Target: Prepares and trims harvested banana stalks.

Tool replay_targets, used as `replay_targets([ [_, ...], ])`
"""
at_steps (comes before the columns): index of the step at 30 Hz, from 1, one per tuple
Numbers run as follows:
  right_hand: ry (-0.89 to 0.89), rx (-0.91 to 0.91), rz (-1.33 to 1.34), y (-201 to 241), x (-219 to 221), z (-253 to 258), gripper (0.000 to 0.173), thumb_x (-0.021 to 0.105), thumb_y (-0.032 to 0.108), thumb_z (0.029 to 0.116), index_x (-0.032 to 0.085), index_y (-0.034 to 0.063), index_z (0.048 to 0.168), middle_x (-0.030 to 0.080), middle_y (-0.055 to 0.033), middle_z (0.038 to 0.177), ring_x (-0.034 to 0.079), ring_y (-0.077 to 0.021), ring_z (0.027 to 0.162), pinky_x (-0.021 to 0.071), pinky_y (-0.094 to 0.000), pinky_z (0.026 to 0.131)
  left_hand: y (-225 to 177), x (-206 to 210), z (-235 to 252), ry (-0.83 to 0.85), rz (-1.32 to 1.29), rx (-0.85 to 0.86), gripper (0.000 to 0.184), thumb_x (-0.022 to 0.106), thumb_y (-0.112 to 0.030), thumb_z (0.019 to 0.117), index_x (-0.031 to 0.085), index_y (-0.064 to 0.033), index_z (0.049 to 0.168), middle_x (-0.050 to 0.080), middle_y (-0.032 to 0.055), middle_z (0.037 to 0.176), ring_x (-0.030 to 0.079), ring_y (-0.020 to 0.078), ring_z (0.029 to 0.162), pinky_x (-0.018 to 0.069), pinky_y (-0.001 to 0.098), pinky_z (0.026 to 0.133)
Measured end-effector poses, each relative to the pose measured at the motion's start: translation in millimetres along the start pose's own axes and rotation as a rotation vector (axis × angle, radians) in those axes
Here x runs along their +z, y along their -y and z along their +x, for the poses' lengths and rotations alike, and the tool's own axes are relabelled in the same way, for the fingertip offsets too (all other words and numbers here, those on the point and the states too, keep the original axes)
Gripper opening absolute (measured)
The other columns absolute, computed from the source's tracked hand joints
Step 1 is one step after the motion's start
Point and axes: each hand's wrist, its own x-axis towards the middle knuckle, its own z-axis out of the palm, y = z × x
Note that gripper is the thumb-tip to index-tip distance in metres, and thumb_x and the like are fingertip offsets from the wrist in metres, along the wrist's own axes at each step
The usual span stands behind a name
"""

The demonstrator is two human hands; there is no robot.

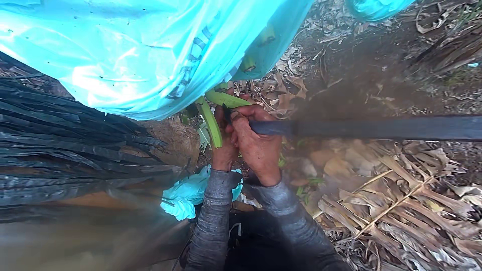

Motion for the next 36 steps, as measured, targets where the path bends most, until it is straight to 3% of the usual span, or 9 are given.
replay_targets([
  [2, 0.000, 0.000, 0.020, 1, 0, 1, 0.014, 0.059, 0.013, 0.1018, 0.068, 0.0067, 0.111, 0.066, -0.0062, 0.072, 0.056, -0.0113, 0.046, 0.0483, -0.0236, 0.038, -2, 3, 4, 0.006, -0.069, -0.024, 0.039, 0.046, -0.028, 0.1088, 0.048, -0.0294, 0.147, 0.069, 0.0009, 0.102, 0.046, 0.0029, 0.044, 0.0380, 0.0161, 0.035],
  [4, -0.025, -0.043, 0.042, 3, -1, 2, 0.014, 0.059, 0.010, 0.1020, 0.067, 0.0044, 0.111, 0.066, -0.0054, 0.074, 0.057, -0.0095, 0.049, 0.0501, -0.0221, 0.041, -7, 6, 8, 0.047, -0.080, -0.016, 0.041, 0.046, -0.022, 0.1088, 0.046, -0.0286, 0.150, 0.068, 0.0000, 0.122, 0.049, 0.0007, 0.048, 0.0384, 0.0138, 0.036],
  [7, -0.062, -0.106, 0.081, 12, -13, -1, 0.012, 0.059, 0.006, 0.1010, 0.067, 0.0019, 0.109, 0.068, -0.0032, 0.078, 0.062, -0.0082, 0.056, 0.0556, -0.0217, 0.049, -11, 5, 6, 0.038, -0.152, -0.100, 0.046, 0.056, -0.017, 0.1050, 0.048, -0.0259, 0.150, 0.065, -0.0027, 0.134, 0.069, 0.0046, 0.092, 0.0584, 0.0201, 0.076],
  [10, -0.097, -0.160, 0.104, 20, -31, -1, 0.011, 0.059, 0.007, 0.1009, 0.067, 0.0027, 0.107, 0.070, -0.0022, 0.079, 0.066, -0.0103, 0.059, 0.0588, -0.0245, 0.052, 1, -2, 6, -0.304, -0.500, -0.194, 0.019, 0.048, -0.022, 0.1071, 0.064, -0.0149, 0.115, 0.068, 0.0037, 0.095, 0.069, 0.0148, 0.078, 0.0609, 0.0321, 0.075],
  [13, -0.113, -0.176, 0.088, 22, -34, -3, 0.009, 0.060, 0.007, 0.1002, 0.067, 0.0034, 0.106, 0.071, -0.0014, 0.078, 0.067, -0.0108, 0.058, 0.0596, -0.0254, 0.051, -14, -12, 14, -0.439, -0.632, -0.191, 0.046, 0.027, -0.052, 0.1062, 0.061, -0.0212, 0.097, 0.057, -0.0034, 0.078, 0.056, 0.0111, 0.067, 0.0512, 0.0290, 0.066],
  [17, -0.060, -0.092, 0.094, 18, -17, -9, 0.009, 0.059, 0.007, 0.1005, 0.066, 0.0037, 0.106, 0.071, -0.0014, 0.076, 0.065, -0.0098, 0.055, 0.0584, -0.0251, 0.047, -30, -21, 20, -0.128, -0.660, -0.099, 0.054, 0.027, -0.049, 0.1051, 0.066, -0.0135, 0.117, 0.063, 0.0003, 0.082, 0.058, 0.0102, 0.064, 0.0511, 0.0241, 0.060],
  [22, -0.022, -0.037, 0.082, 11, 6, -6, 0.010, 0.061, 0.006, 0.0988, 0.068, 0.0033, 0.105, 0.068, -0.0012, 0.073, 0.063, -0.0090, 0.053, 0.0571, -0.0248, 0.048, -26, -22, 24, 0.109, -0.763, -0.099, 0.037, 0.047, -0.017, 0.0995, 0.063, -0.0105, 0.132, 0.071, 0.0080, 0.120, 0.072, 0.0144, 0.097, 0.0605, 0.0280, 0.075],
  [29, -0.099, -0.077, 0.007, 7, 21, 3, 0.010, 0.063, 0.006, 0.0974, 0.068, 0.0037, 0.105, 0.065, 0.0021, 0.072, 0.058, -0.0039, 0.053, 0.0525, -0.0201, 0.049, -38, 0, 15, 0.127, -0.474, -0.127, 0.042, 0.065, -0.016, 0.0983, 0.058, -0.0202, 0.139, 0.066, -0.0015, 0.130, 0.057, -0.0042, 0.062, 0.0450, 0.0096, 0.047],
  [36, -0.165, -0.141, -0.026, 9, 24, 2, 0.010, 0.065, 0.006, 0.0968, 0.070, 0.0036, 0.105, 0.070, 0.0025, 0.085, 0.065, -0.0020, 0.071, 0.0573, -0.0194, 0.063, -31, 13, 3, 0.054, -0.218, 0.004, 0.034, 0.047, -0.016, 0.1080, 0.061, -0.0173, 0.139, 0.068, -0.0016, 0.130, 0.067, 0.0073, 0.110, 0.0576, 0.0231, 0.086],
])
